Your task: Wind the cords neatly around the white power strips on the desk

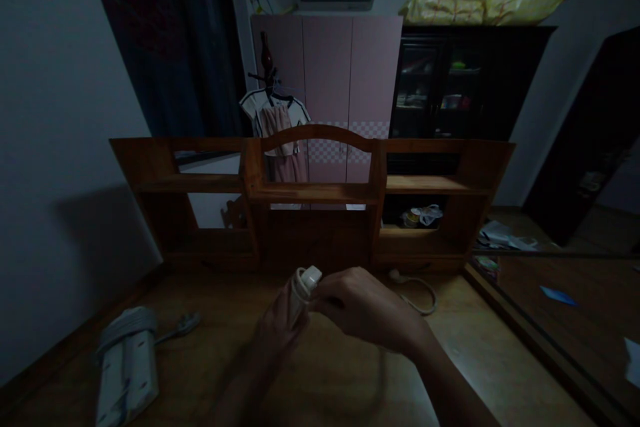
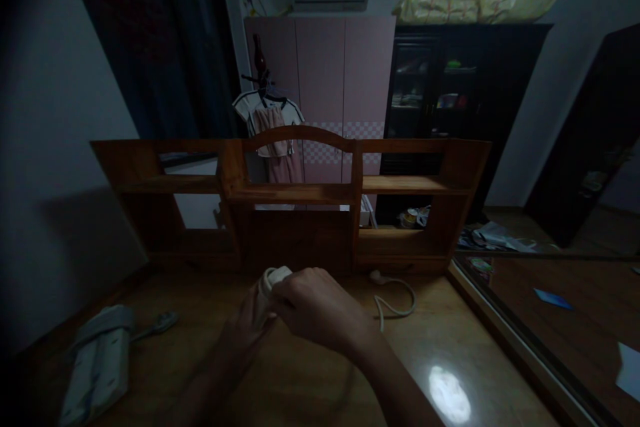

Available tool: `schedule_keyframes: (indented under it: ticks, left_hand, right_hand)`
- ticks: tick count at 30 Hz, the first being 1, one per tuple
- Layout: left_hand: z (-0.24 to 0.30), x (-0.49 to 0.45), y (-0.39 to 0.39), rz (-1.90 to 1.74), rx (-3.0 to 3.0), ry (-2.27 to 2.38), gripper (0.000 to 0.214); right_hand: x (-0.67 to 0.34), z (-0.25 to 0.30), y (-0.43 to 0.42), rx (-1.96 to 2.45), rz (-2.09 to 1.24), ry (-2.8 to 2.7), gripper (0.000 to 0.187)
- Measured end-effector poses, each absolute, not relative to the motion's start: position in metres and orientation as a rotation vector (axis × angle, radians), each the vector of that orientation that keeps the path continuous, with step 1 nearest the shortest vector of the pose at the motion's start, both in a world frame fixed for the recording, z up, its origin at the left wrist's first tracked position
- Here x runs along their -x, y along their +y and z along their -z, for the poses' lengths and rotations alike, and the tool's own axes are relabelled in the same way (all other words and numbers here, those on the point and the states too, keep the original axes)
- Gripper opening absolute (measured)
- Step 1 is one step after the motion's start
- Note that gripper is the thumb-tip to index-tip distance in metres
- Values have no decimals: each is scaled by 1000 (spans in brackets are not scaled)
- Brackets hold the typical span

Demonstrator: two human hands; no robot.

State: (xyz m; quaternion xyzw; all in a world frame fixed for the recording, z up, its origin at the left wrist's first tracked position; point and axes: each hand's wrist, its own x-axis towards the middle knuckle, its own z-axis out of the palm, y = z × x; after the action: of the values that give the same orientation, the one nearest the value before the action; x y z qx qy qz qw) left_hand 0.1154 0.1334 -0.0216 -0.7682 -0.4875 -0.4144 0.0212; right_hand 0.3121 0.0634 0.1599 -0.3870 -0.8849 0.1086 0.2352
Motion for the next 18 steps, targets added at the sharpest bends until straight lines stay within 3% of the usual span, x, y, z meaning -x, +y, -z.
schedule_keyframes:
  ticks: [10, 18]
  left_hand:
    - [9, -122, 111, 1162, 2729, -1218, 48]
    - [19, -115, 112, 1115, 2652, -822, 49]
  right_hand:
    - [-324, -146, 93, 925, -608, -2264, 11]
    - [-333, -109, 135, 874, -1051, -2134, 33]
